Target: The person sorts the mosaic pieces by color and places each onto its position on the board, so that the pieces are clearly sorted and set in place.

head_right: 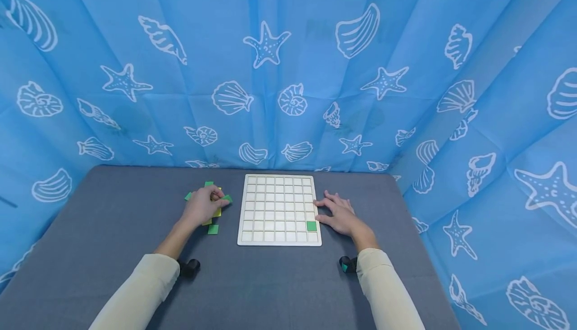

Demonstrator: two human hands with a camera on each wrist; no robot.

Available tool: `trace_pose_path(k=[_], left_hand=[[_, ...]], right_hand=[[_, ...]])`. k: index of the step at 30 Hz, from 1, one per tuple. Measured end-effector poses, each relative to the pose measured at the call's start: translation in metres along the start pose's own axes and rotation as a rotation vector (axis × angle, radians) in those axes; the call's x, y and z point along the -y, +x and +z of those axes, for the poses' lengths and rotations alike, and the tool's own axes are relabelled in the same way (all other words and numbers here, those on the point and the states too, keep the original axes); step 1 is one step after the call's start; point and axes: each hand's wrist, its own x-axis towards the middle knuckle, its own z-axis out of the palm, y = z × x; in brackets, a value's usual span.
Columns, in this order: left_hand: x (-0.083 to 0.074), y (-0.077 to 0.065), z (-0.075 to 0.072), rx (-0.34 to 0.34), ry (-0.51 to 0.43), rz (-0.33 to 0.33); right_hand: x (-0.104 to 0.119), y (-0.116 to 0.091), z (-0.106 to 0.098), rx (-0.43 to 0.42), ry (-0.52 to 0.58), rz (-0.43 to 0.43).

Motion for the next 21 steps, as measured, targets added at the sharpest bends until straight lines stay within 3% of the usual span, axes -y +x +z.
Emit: trace_pose_path(k=[4, 12, 21], left_hand=[[-0.004, -0.002, 0.001, -0.002, -0.038, 0.024], [-0.015, -0.007, 0.009, -0.069, -0.089, 0.07], [-0.03, -0.009, 0.025, -0.036, -0.171, 0.074]], right_hand=[[-0.001, 0.001, 0.0, 0.001, 0.001, 0.006], [0.001, -0.001, 0.001, 0.004, 0.011, 0.025], [0.001, 0.0, 0.0, -0.001, 0.015, 0.022]])
